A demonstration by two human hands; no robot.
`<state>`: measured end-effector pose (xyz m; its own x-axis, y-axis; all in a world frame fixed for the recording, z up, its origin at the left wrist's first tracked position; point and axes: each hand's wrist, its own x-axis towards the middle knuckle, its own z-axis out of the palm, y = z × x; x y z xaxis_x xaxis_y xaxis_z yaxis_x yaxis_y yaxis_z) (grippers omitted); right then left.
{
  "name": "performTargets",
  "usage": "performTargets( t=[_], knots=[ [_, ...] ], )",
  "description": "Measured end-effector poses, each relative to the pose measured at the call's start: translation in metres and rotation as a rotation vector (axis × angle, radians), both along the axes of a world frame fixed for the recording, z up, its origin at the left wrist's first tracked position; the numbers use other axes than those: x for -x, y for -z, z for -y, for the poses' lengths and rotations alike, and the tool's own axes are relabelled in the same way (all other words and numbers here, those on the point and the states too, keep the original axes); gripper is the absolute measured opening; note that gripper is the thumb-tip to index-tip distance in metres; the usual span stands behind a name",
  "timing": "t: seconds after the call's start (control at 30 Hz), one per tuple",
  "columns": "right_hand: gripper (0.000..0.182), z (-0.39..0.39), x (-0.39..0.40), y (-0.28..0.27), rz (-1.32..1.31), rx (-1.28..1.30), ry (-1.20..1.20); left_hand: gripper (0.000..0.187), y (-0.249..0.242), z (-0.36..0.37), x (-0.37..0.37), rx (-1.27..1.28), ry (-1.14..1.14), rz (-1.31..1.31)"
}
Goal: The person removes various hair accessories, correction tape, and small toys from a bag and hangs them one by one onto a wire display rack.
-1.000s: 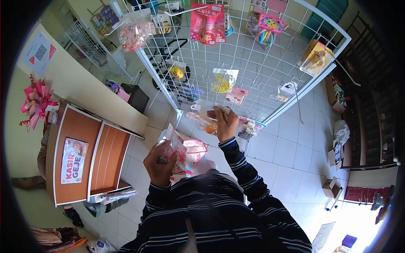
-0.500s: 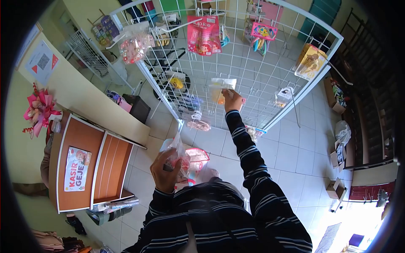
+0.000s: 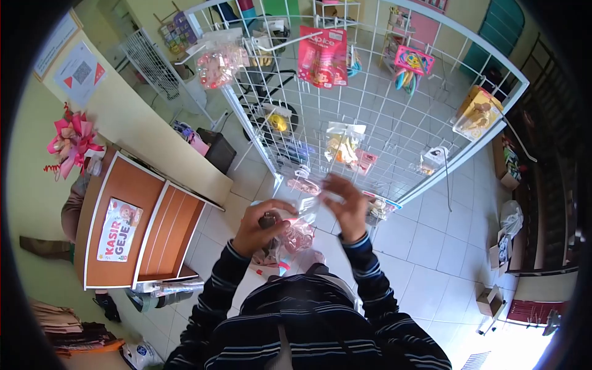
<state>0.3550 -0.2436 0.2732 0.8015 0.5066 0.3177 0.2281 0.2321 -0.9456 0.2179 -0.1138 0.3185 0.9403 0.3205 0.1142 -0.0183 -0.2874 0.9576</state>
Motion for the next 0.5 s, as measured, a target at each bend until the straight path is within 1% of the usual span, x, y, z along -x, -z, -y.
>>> performTargets(
  t=[0.07,0.1,0.13,0.2,0.23,0.27,0.33,0.37,0.4,0.47,0.5],
  knots=[
    [0.028,0.008,0.011,0.016,-0.416,0.042,-0.346,0.016,0.005,0.001,-0.012,0.192,0.112,-0.009],
    [0.024,0.008,0.016,0.014,-0.474,-0.035,-0.332,0.018,0.01,-0.003,-0.018,0.141,0.162,-0.011],
    [0.024,0.011,0.016,0.018,-0.472,-0.034,-0.325,0.018,0.014,-0.002,-0.023,0.144,0.168,-0.009],
    [0.017,0.013,0.018,0.028,-0.402,-0.039,-0.13,0.024,0.02,0.005,-0.033,0.181,-0.024,0.031],
    [0.019,0.012,0.018,0.023,-0.347,-0.04,-0.015,0.027,0.028,0.006,-0.04,0.119,-0.075,0.072],
    [0.019,0.01,0.015,0.028,-0.345,-0.038,-0.013,0.027,0.034,0.008,-0.048,0.121,-0.073,0.073],
    [0.022,0.005,0.007,0.048,-0.216,-0.005,0.138,0.022,0.047,0.009,-0.064,0.077,-0.169,0.136],
    [0.024,0.003,0.003,0.055,-0.202,-0.017,0.174,0.015,0.06,0.004,-0.073,-0.008,-0.198,0.129],
    [0.024,0.0,-0.001,0.058,-0.198,-0.017,0.172,0.015,0.07,0.0,-0.079,-0.008,-0.2,0.133],
    [0.022,-0.004,-0.008,0.062,-0.197,-0.025,0.249,0.013,0.083,-0.004,-0.088,-0.093,-0.236,0.141],
    [0.02,-0.006,-0.01,0.063,-0.173,-0.028,0.252,0.015,0.078,-0.001,-0.09,-0.079,-0.254,0.166]
  ],
)
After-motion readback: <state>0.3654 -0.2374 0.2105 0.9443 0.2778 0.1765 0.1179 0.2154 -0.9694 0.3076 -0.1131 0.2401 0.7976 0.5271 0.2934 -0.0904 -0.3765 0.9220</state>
